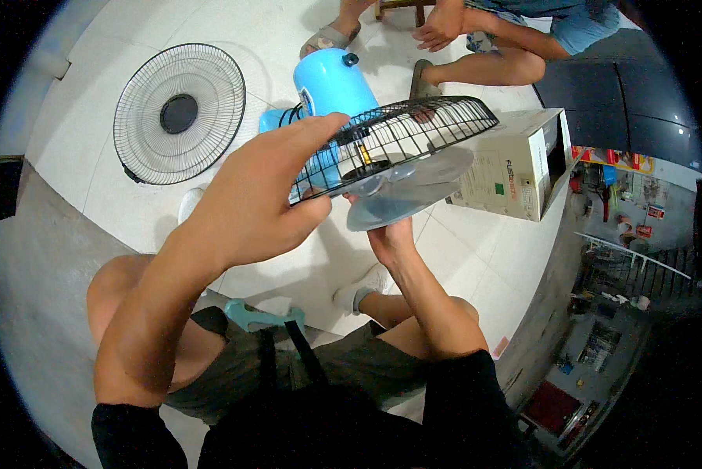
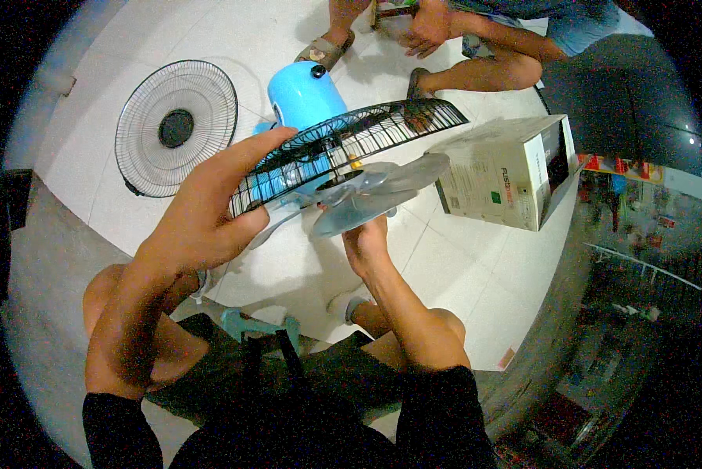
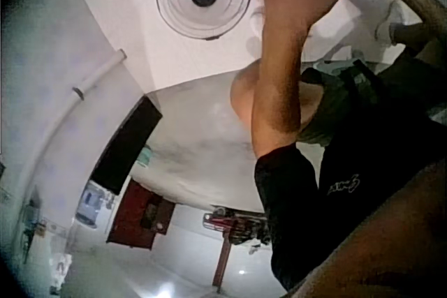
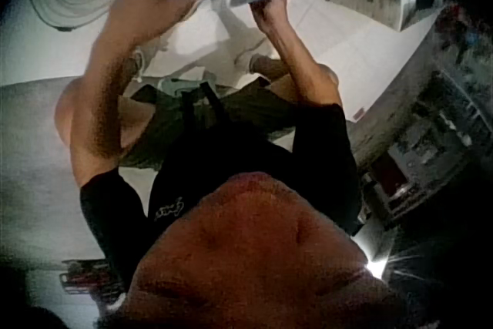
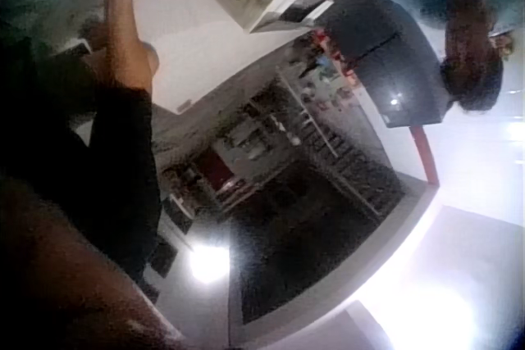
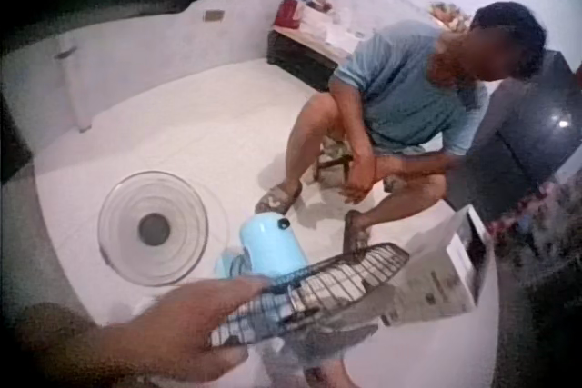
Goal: The person assembles an electric fan by attaching the blade to the motor and securing the front and back grilles using a screwdriver.
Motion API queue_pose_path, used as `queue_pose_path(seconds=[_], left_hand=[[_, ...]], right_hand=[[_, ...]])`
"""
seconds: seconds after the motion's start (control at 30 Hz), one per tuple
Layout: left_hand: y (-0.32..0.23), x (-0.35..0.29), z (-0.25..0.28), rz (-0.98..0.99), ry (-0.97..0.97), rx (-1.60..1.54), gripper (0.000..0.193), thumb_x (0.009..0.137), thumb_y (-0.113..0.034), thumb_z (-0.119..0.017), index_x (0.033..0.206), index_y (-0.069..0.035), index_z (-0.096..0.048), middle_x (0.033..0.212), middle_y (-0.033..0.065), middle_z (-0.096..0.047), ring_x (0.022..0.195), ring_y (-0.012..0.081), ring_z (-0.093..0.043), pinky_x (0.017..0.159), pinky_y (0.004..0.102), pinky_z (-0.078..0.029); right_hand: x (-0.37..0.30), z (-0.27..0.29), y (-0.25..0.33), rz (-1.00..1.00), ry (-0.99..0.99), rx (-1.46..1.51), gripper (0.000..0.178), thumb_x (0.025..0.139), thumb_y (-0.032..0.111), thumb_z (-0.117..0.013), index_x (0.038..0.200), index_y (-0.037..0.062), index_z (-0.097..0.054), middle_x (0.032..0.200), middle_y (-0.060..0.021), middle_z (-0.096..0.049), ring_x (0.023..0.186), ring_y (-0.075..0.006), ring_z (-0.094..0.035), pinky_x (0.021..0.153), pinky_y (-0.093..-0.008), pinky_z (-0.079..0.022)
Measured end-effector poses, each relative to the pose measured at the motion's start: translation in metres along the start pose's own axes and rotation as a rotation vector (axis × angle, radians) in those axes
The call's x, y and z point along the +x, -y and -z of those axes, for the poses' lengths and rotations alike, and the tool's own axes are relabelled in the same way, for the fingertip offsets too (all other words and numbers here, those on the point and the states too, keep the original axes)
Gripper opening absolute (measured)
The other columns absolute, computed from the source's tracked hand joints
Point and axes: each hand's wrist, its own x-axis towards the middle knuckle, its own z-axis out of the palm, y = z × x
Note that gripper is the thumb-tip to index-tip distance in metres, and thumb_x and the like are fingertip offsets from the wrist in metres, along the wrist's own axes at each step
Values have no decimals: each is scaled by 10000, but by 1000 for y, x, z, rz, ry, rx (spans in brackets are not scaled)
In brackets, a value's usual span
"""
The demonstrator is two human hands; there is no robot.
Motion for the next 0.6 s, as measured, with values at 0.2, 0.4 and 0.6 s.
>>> queue_pose_path(seconds=[0.2,0.4,0.6], left_hand=[[3,1,0,-64,-44,42,760,681,-31,-552,1437,-25,-486,1355,248,-587,1272,409,-562,1125,453,-396],[1,2,3,-48,-32,65,769,671,-33,-563,1437,-36,-490,1356,244,-588,1276,410,-558,1122,453,-402],[-1,2,2,-30,-36,61,770,678,-51,-578,1443,-48,-491,1362,235,-588,1274,408,-560,1111,456,-411]], right_hand=[[-3,-4,7,-112,72,46,426,1053,361,-441,1226,-8,-567,1191,-204,-655,1080,-301,-667,975,-399,-539],[8,11,-1,-254,81,164,614,1029,524,-378,1267,-11,-561,1199,-209,-661,1092,-322,-669,970,-450,-544],[4,-10,8,-208,141,8,748,1018,649,-298,1244,-10,-567,1132,-203,-692,997,-331,-708,882,-445,-577]])
